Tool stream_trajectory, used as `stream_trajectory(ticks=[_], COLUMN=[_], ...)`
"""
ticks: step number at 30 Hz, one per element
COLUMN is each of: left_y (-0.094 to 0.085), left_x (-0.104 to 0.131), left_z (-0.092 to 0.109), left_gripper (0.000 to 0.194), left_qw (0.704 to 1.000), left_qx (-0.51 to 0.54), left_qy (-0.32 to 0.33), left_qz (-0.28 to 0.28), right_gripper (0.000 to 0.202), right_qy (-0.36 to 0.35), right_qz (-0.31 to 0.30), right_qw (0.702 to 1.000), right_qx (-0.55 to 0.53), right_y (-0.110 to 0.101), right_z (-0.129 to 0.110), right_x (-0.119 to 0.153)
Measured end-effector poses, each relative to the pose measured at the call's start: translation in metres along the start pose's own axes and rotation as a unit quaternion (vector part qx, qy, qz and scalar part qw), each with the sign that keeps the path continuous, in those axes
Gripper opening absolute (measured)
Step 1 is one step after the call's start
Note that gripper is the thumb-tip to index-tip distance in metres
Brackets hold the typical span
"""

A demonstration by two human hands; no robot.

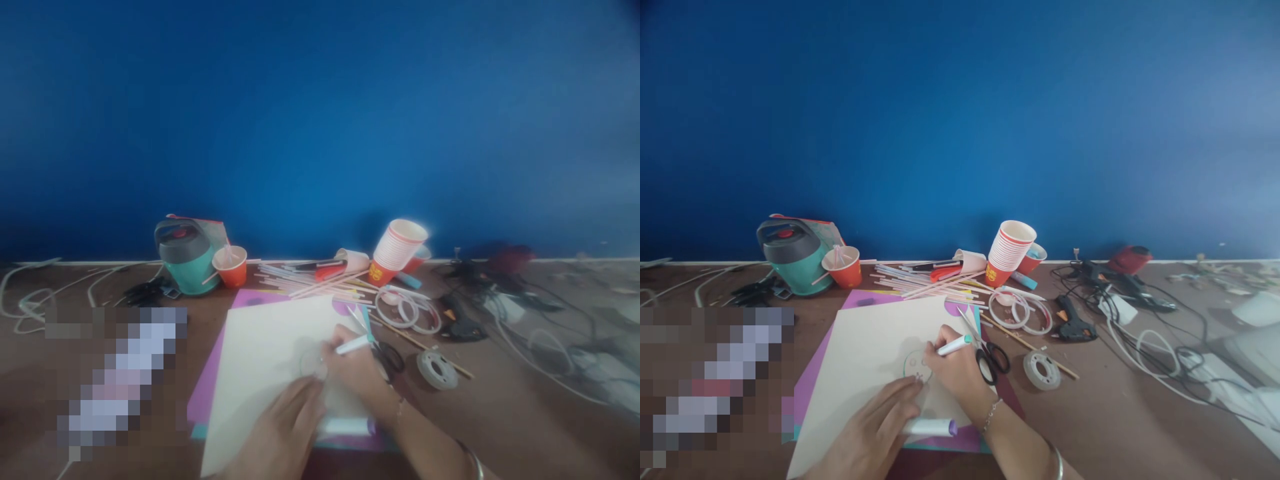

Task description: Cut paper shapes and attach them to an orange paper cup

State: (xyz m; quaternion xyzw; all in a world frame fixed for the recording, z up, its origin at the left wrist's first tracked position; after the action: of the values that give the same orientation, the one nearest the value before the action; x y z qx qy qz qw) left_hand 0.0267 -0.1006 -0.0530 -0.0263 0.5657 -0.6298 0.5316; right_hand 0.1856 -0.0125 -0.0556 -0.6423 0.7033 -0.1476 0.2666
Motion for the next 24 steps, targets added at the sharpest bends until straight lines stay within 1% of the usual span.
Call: stream_trajectory(ticks=[4, 12, 16, 21, 24], left_y=[-0.0006, 0.0002, 0.0002, 0.0001, -0.0001], left_x=[0.0010, 0.0017, 0.0017, 0.0012, 0.0016], left_z=[-0.0010, -0.0007, -0.0022, -0.0028, -0.0029], left_gripper=[0.041, 0.047, 0.046, 0.044, 0.043], left_qw=[1.000, 0.999, 0.999, 0.999, 0.999], left_qx=[-0.018, -0.011, -0.006, 0.010, 0.009], left_qy=[-0.005, -0.016, -0.019, -0.029, -0.035], left_qz=[-0.009, -0.025, -0.033, -0.024, -0.025], right_gripper=[0.021, 0.021, 0.021, 0.023, 0.024], right_qy=[0.018, 0.017, 0.012, 0.017, 0.006], right_qz=[-0.012, -0.012, -0.013, -0.018, -0.014], right_qw=[1.000, 1.000, 1.000, 1.000, 1.000], right_qx=[-0.005, -0.005, -0.007, -0.009, -0.014], right_y=[-0.0003, -0.0002, -0.0009, -0.0019, -0.0019], right_z=[-0.0011, -0.0008, -0.0021, -0.0019, -0.0010], right_x=[-0.0001, 0.0003, 0.0005, 0.0006, 0.0007])
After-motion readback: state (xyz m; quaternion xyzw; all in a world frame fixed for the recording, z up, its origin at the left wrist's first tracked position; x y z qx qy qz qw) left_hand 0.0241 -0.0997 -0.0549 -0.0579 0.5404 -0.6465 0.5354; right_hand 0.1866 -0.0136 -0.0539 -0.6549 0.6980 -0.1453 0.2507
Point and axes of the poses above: each hand's wrist, its own x-axis away from the middle knuckle, its own y-axis out of the palm, z = x × y, the point moved 1 cm from there along -x, towards the middle knuckle, and after that the axes turned 10 degrees about z, right-handed, at the moved point
